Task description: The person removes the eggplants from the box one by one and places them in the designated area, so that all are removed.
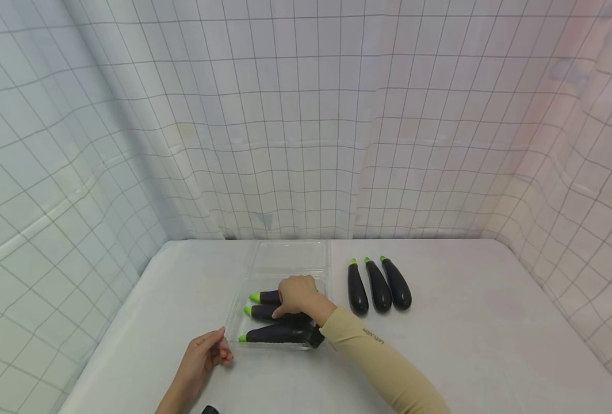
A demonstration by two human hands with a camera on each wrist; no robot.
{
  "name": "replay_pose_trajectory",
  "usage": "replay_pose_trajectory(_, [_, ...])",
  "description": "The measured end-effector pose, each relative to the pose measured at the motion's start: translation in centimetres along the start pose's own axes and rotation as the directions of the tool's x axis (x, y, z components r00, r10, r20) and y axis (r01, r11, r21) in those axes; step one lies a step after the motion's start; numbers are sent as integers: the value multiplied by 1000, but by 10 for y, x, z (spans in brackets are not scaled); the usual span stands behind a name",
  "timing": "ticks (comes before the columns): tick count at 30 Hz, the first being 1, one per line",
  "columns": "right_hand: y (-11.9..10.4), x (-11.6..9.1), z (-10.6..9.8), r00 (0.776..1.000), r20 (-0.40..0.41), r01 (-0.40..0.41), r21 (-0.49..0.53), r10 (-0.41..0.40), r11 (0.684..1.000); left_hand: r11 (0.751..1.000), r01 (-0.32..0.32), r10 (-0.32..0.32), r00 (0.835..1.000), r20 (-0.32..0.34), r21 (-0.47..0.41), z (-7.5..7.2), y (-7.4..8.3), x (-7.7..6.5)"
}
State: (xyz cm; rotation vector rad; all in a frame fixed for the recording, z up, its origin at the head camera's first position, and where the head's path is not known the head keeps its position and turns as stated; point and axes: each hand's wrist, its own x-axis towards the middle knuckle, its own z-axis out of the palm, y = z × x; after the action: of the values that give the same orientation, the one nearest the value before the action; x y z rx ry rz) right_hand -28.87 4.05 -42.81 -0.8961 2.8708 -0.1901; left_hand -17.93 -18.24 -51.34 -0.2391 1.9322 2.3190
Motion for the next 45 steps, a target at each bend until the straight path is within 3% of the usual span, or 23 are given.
replay_pose_trajectory(21, [2,1,2,999,34,35,-10,-35,999,1000,-25,25,1000,13,3,0,2,-1])
replay_pose_trajectory(45, [14,-4,2,995,1,100,188,-102,977,1000,-2,2,1000,3,-2,1,3,-2])
